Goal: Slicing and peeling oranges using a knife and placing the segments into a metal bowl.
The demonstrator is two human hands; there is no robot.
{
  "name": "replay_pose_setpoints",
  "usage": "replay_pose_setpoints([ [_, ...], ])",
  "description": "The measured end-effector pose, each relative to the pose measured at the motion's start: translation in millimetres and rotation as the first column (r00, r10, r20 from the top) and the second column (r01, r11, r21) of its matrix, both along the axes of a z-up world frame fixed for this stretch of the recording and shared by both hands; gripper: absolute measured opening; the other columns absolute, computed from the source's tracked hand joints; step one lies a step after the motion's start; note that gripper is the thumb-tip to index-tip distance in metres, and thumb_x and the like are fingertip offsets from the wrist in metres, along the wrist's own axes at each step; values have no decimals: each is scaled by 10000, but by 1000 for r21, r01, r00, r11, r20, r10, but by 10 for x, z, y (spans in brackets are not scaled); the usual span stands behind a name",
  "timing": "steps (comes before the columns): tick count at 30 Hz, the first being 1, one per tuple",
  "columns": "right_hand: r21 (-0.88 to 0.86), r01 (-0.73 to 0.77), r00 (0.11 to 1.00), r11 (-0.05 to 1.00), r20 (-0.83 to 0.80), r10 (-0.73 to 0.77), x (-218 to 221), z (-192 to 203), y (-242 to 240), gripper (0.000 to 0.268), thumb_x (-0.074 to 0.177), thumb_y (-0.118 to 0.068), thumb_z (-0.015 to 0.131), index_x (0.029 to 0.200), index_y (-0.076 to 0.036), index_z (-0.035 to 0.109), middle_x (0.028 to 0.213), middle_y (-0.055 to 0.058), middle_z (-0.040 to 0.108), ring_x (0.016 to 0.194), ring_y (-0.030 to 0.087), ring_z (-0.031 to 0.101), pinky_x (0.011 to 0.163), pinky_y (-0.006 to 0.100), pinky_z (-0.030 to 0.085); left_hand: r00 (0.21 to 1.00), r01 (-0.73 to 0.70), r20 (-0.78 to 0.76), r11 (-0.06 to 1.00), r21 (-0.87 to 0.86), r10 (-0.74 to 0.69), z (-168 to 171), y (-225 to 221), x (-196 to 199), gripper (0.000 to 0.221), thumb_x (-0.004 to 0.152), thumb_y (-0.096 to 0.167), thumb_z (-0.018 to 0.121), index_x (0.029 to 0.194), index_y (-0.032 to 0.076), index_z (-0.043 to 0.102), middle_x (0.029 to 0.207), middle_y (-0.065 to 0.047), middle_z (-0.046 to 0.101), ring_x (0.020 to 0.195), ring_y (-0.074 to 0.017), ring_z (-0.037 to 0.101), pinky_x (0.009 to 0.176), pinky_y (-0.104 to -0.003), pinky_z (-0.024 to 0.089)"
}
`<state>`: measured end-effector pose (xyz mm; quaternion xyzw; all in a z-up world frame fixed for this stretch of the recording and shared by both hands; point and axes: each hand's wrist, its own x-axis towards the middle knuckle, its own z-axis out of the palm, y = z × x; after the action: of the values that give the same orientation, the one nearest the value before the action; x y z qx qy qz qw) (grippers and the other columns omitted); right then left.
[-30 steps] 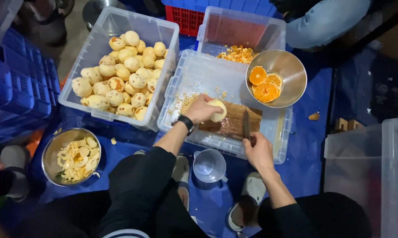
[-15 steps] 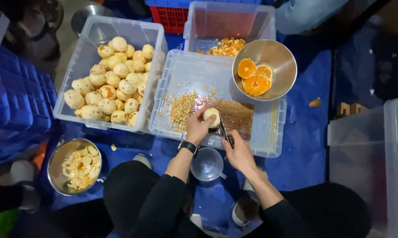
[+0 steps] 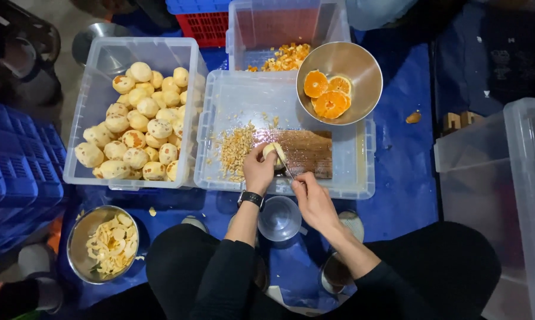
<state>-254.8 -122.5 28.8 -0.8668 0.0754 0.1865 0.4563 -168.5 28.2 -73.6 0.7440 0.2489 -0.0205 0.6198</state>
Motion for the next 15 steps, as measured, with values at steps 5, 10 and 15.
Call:
replay_pose_setpoints([
  [5, -59, 11, 997, 998, -69, -15, 66, -238, 11, 463, 1097, -432, 445, 1204, -55, 692, 867, 159, 783, 934, 333, 759, 756, 462, 597, 1000, -16, 13, 1000, 5, 16, -44, 4, 1, 445, 797, 233, 797, 1221, 105, 750, 1117, -166, 757, 1045, -276, 741, 897, -354, 597],
  [10, -45, 30, 999, 999, -14, -30, 298, -314, 131, 508, 1091, -389, 481, 953, 11, 763, 854, 254, 759, 982, 500, 705, 749, 523, 571, 998, -53, 23, 998, -30, 54, -162, 25, 12, 389, 784, 230, 808, 1161, 147, 755, 1070, -129, 757, 983, -249, 754, 846, -355, 610],
  [15, -115, 50, 997, 992, 60, -43, 567, -538, 223, 534, 1030, -503, 517, 860, -82, 800, 936, 174, 768, 1078, 429, 689, 888, 564, 540, 998, -59, 35, 997, -46, 61, -119, 26, 11, 389, 796, 228, 803, 1171, 138, 754, 1067, -143, 750, 978, -254, 753, 847, -357, 615],
])
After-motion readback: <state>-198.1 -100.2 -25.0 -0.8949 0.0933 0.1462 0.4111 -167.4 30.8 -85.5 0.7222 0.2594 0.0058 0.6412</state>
